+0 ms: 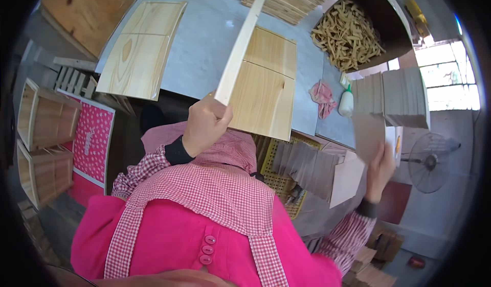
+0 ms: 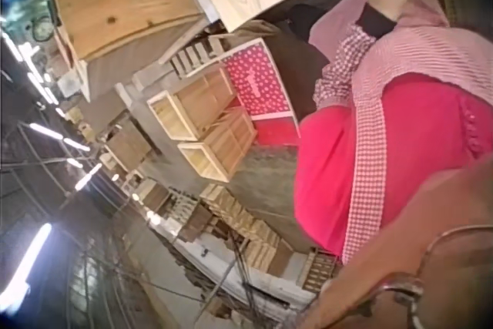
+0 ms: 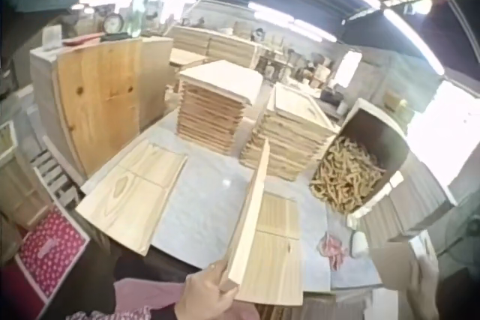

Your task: The recorder applies glue to wooden boards, assembles them into small boxes, and secures them with rubber bands.

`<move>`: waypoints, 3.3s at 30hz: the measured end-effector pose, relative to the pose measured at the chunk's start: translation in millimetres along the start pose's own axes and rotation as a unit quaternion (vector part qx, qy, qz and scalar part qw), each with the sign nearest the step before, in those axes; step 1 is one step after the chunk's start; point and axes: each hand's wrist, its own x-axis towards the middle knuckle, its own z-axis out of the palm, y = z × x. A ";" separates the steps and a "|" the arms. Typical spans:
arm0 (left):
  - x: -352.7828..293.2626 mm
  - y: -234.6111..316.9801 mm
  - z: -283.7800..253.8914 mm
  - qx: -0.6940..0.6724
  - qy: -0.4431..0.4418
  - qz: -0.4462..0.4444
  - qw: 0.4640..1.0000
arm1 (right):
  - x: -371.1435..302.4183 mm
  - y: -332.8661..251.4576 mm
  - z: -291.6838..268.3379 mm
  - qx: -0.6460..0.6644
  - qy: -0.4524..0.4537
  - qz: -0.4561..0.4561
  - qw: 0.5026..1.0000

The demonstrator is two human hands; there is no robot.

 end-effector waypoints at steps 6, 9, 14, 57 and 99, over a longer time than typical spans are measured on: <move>0.6 0.7 -4.9 0.055 -0.043 -0.024 0.997 | 150.8 -102.2 130.6 0.118 -0.067 -0.215 0.967; -7.1 -24.3 1.9 0.089 -0.063 -0.038 0.993 | 204.7 -135.3 184.4 0.186 -0.096 -0.299 0.931; -3.3 -4.5 -3.8 -0.012 -0.044 -0.106 0.993 | 237.0 -136.1 219.3 0.082 -0.075 -0.296 0.949; 3.3 6.3 -4.4 0.035 -0.077 -0.088 0.993 | 271.1 -123.3 258.5 0.110 0.010 -0.300 0.947; -38.7 15.8 12.7 -0.250 -0.389 -0.027 0.886 | 156.3 104.1 -12.7 -0.341 0.067 -0.043 0.937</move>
